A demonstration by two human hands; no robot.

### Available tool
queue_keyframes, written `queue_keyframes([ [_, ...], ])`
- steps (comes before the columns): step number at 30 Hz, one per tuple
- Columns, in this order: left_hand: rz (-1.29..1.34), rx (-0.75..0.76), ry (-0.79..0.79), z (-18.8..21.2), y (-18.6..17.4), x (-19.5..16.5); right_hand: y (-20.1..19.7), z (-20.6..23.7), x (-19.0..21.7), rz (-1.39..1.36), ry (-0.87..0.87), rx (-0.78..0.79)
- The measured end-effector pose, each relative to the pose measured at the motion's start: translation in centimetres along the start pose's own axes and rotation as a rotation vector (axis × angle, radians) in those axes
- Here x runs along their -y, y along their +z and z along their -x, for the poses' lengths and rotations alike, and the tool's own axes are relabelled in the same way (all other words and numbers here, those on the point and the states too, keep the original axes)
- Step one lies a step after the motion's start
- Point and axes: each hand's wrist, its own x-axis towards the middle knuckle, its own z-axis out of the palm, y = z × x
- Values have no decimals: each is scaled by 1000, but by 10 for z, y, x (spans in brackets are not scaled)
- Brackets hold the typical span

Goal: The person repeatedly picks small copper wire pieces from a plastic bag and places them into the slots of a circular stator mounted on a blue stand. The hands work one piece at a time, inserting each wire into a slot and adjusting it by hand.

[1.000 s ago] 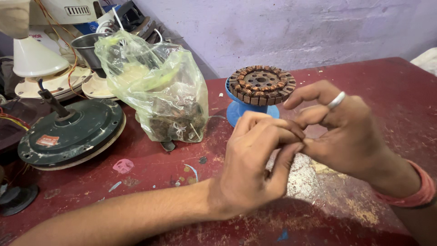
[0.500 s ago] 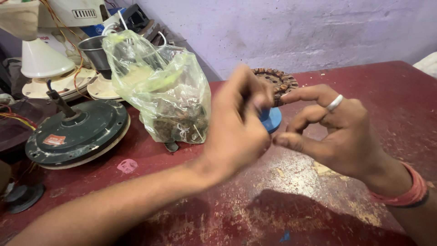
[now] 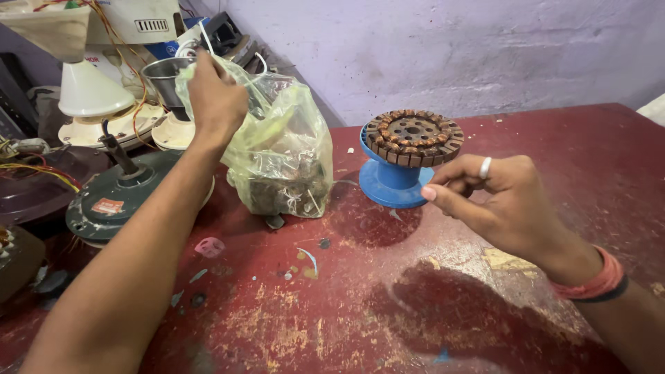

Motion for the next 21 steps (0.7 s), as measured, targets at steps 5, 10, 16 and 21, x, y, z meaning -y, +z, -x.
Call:
queue_keyframes([
  [5,-161,389,-180,7,-5,0,-1,1,-2,-43,106,-73],
  [10,-143,897,-298,15,-7,-5,0,6,-11,-1,161,-81],
  [16,115,1094,-472,15,-5,8,-13,2,-26,78,348,-340],
  [21,70,1147,-361,13,1,11,-12,-5,-22,94,510,-183],
])
